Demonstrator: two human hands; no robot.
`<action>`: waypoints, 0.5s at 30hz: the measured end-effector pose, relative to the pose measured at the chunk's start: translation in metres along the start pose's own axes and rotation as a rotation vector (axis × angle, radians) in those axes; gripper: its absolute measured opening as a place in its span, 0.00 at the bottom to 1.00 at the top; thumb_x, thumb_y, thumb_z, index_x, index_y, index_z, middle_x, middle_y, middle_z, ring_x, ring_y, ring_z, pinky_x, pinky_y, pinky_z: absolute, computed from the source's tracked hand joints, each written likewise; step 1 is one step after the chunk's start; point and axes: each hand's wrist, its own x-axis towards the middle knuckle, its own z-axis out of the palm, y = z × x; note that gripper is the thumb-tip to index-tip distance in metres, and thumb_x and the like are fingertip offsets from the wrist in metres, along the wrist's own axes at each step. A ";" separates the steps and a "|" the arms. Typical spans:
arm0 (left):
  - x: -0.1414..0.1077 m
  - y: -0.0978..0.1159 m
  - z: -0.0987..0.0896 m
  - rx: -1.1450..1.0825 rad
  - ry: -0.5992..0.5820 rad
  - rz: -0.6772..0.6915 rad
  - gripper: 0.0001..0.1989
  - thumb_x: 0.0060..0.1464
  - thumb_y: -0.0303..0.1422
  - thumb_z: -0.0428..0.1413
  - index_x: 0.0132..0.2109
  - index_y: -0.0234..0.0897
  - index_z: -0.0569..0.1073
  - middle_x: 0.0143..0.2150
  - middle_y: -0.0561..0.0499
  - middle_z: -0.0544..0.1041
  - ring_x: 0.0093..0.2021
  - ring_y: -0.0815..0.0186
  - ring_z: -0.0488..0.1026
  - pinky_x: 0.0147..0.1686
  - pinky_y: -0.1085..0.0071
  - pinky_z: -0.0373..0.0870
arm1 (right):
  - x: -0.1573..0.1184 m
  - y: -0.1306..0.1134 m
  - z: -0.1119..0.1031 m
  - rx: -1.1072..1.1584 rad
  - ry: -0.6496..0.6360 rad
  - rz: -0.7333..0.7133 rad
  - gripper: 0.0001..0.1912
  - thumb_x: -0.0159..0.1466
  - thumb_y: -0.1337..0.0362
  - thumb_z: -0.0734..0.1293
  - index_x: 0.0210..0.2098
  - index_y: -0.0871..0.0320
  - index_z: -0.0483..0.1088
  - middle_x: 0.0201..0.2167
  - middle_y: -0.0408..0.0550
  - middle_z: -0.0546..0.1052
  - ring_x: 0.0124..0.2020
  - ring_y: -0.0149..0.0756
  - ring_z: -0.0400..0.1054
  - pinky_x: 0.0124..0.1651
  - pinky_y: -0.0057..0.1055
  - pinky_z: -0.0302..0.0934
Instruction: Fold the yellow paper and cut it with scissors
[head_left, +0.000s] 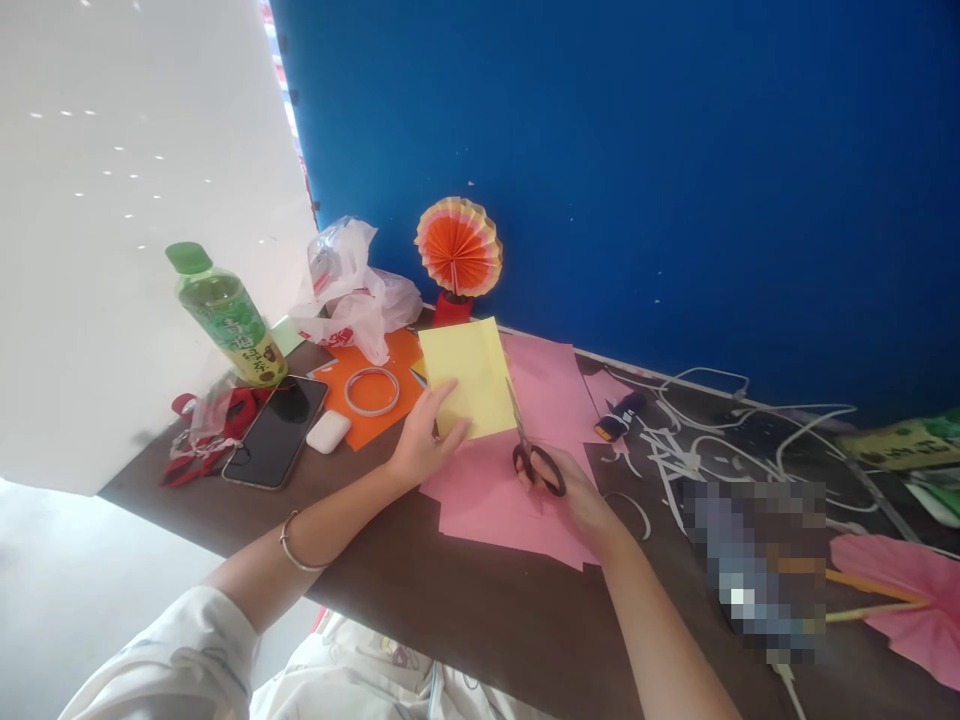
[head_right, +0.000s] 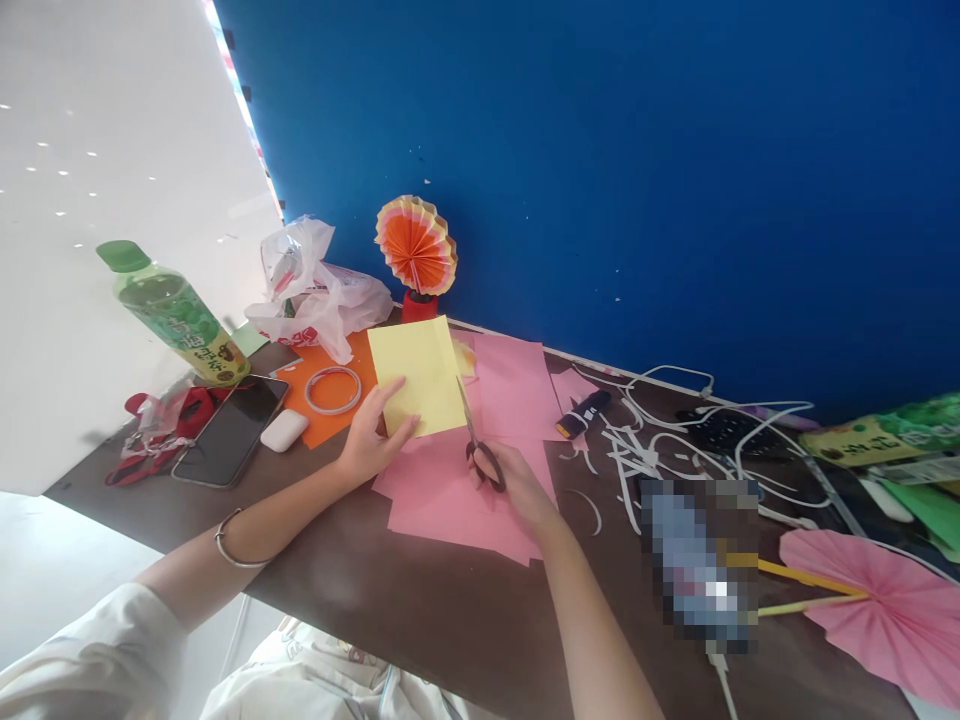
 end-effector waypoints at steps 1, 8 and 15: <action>0.000 0.000 0.000 -0.006 0.002 0.002 0.22 0.55 0.38 0.52 0.56 0.37 0.61 0.37 0.48 0.70 0.20 0.75 0.59 0.20 0.74 0.64 | 0.000 0.000 0.000 0.001 -0.001 0.003 0.20 0.59 0.47 0.61 0.27 0.58 0.64 0.20 0.43 0.66 0.22 0.29 0.56 0.23 0.26 0.48; 0.000 0.002 0.000 -0.037 -0.015 -0.005 0.23 0.55 0.38 0.52 0.56 0.37 0.61 0.36 0.48 0.70 0.19 0.75 0.58 0.18 0.76 0.61 | 0.000 0.002 -0.001 0.017 -0.012 0.050 0.19 0.58 0.47 0.62 0.27 0.58 0.64 0.21 0.43 0.65 0.21 0.29 0.56 0.21 0.25 0.49; -0.001 0.004 -0.001 -0.032 -0.027 -0.049 0.23 0.54 0.39 0.52 0.56 0.37 0.61 0.39 0.45 0.70 0.27 0.69 0.67 0.22 0.74 0.65 | 0.000 0.000 0.001 0.012 -0.002 0.037 0.19 0.58 0.47 0.63 0.27 0.58 0.64 0.22 0.43 0.65 0.22 0.29 0.57 0.22 0.26 0.50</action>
